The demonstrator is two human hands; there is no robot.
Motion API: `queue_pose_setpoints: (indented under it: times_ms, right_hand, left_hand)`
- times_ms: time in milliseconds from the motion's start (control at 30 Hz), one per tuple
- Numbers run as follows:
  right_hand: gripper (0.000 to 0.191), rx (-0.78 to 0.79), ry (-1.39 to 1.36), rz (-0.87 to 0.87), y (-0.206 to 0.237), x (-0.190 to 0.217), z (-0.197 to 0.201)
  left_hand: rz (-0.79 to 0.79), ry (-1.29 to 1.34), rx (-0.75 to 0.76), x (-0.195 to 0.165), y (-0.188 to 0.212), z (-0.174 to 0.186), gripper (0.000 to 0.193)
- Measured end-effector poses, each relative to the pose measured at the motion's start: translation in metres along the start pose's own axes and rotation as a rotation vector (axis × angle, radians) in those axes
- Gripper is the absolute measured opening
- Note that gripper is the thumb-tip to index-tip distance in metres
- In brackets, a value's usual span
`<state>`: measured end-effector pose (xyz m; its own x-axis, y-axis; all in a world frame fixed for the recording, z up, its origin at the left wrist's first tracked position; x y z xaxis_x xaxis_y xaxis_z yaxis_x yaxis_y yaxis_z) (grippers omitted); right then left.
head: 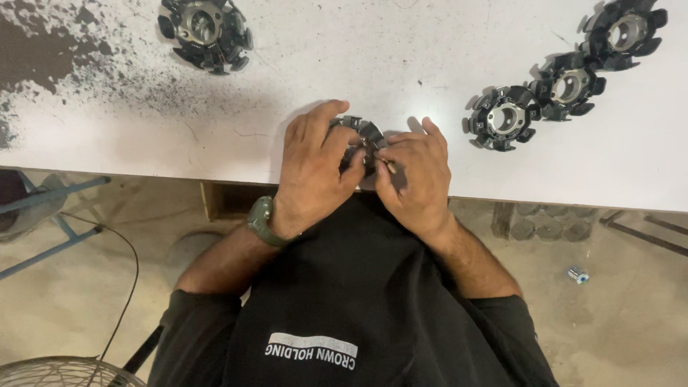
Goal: The person sits at a white workbench and assembles small black plastic components, pressing each piece onto a metal hub by hand to form a rotor-like assembly. They pick parts one at a time from the table, fit them together, and set the finished assemblies in a row on the bench.
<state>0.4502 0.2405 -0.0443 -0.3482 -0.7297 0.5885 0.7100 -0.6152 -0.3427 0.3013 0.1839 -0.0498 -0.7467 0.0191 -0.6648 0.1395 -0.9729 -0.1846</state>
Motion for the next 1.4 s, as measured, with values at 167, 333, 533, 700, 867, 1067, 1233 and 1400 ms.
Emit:
queue_pose_setpoints:
  times_ms: [167,333,533,700,867,1067,1233,1400]
  right_hand:
    - [0.029,0.035,0.078,0.059,-0.008,0.008,-0.002]
    - [0.028,0.056,0.063,0.040,-0.013,0.011,-0.001]
    - [0.026,0.078,-0.022,0.024,-0.021,0.013,0.003]
    - [0.026,0.080,-0.018,0.006,-0.021,0.013,0.003]
    - [0.027,0.071,-0.011,0.006,-0.018,0.012,0.002]
    - [0.029,0.051,0.002,0.017,-0.016,0.016,0.002]
    - [0.028,0.036,0.033,0.036,-0.013,0.015,0.001]
    - [0.030,0.017,0.042,0.056,-0.010,0.015,-0.004]
  left_hand:
    - [-0.028,0.052,-0.074,0.005,0.008,0.006,0.020]
    - [-0.080,0.049,-0.116,0.002,0.007,0.006,0.015]
    - [-0.091,0.068,-0.115,-0.001,0.005,-0.001,0.012]
    - [-0.040,0.022,-0.160,0.002,0.005,-0.007,0.012]
    - [-0.022,0.005,-0.149,0.008,0.006,-0.013,0.014]
    - [-0.042,0.057,-0.193,0.006,0.008,-0.004,0.015]
    - [-0.061,0.029,-0.148,0.004,0.009,0.005,0.020]
    - [-0.067,-0.072,-0.089,0.001,0.008,0.001,0.020]
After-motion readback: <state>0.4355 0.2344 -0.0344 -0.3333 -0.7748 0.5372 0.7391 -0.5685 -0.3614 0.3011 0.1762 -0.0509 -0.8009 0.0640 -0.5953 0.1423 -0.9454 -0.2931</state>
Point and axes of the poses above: each hand's wrist, its own y-axis away from the middle knuckle, its own z-axis out of the back of the hand, x = y × z, the point moved 7 cm from there along -y, towards the middle knuckle, and after that the axes turned 6 degrees about x, right-handed, at the moved point
